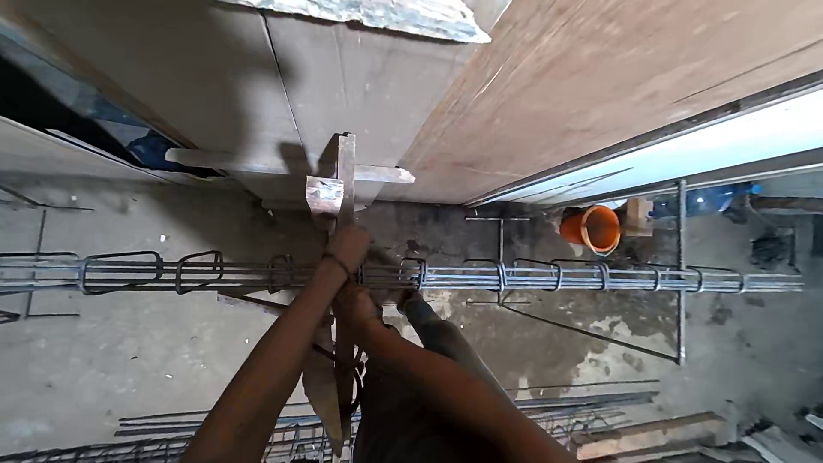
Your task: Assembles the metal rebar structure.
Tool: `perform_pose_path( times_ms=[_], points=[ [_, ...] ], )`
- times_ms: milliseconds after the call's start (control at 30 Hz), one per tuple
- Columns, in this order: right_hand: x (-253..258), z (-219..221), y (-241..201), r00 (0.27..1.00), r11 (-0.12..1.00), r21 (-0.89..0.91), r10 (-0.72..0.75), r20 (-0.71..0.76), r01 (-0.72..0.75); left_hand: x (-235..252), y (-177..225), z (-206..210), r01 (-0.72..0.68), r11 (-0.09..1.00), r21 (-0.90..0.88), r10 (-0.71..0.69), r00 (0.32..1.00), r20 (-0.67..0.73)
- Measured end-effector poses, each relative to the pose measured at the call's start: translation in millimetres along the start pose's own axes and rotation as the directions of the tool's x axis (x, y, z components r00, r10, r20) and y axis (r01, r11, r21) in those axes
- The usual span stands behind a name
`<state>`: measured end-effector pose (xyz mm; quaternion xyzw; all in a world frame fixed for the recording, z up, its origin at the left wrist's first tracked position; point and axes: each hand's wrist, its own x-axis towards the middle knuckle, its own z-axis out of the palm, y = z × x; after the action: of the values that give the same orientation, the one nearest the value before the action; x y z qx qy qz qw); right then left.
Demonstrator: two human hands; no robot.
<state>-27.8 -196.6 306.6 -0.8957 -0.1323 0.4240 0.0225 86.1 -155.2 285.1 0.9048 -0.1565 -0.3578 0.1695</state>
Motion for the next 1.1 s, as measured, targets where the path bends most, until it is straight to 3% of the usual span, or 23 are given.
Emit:
perform_pose_path(
  times_ms=[133, 233, 400, 467, 567, 667, 767, 867, 1000, 1100],
  points=[
    [1.9, -1.5, 7.7, 0.999, 0.998, 0.05, 0.028, -0.037, -0.026, 38.3, 25.6, -6.1, -0.091, 0.93, 0.357, -0.032, 0.945, 0.325],
    [-0.3, -5.5, 13.5, 1.0, 0.993, 0.113, 0.025, -0.014, -0.023, 60.5, 32.9, 10.3, -0.123, 0.846, 0.519, -0.144, 0.884, 0.445],
    [-4.4, -5.0, 19.7, 0.998, 0.99, 0.143, -0.004, -0.06, 0.013, 80.1, 45.7, 19.9, -0.059, 0.832, 0.551, -0.265, 0.83, 0.49],
    [-1.5, -3.6, 21.0, 1.0, 0.987, 0.163, -0.002, -0.029, 0.007, 82.7, 42.6, 24.4, 0.026, 0.855, 0.517, -0.307, 0.829, 0.467],
    [7.9, 8.2, 19.7, 0.995, 0.995, 0.105, 0.014, -0.099, -0.003, 83.8, 33.4, 29.4, 0.222, 0.898, 0.379, -0.374, 0.839, 0.395],
    [7.5, 1.2, 20.7, 0.999, 0.998, 0.067, -0.003, -0.049, 0.006, 85.0, 38.2, 32.3, 0.197, 0.866, 0.461, -0.399, 0.826, 0.397],
    [9.9, -0.6, 21.8, 0.998, 0.999, 0.049, -0.003, -0.067, 0.006, 82.0, 42.4, 24.0, 0.245, 0.872, 0.423, -0.422, 0.815, 0.398],
    [12.9, 3.8, 25.1, 0.995, 0.997, 0.074, 0.002, -0.099, 0.005, 81.7, 33.0, 18.1, 0.182, 0.892, 0.413, -0.363, 0.832, 0.419],
    [17.4, -3.8, 26.9, 0.997, 0.979, 0.202, 0.041, -0.063, -0.028, 91.1, 30.5, -4.7, -0.118, 0.881, 0.458, -0.164, 0.832, 0.53],
    [13.3, -11.8, 39.0, 0.991, 0.979, 0.194, -0.031, -0.131, 0.056, 75.3, 32.8, -16.1, -0.157, 0.917, 0.366, -0.047, 0.87, 0.491]
  ],
)
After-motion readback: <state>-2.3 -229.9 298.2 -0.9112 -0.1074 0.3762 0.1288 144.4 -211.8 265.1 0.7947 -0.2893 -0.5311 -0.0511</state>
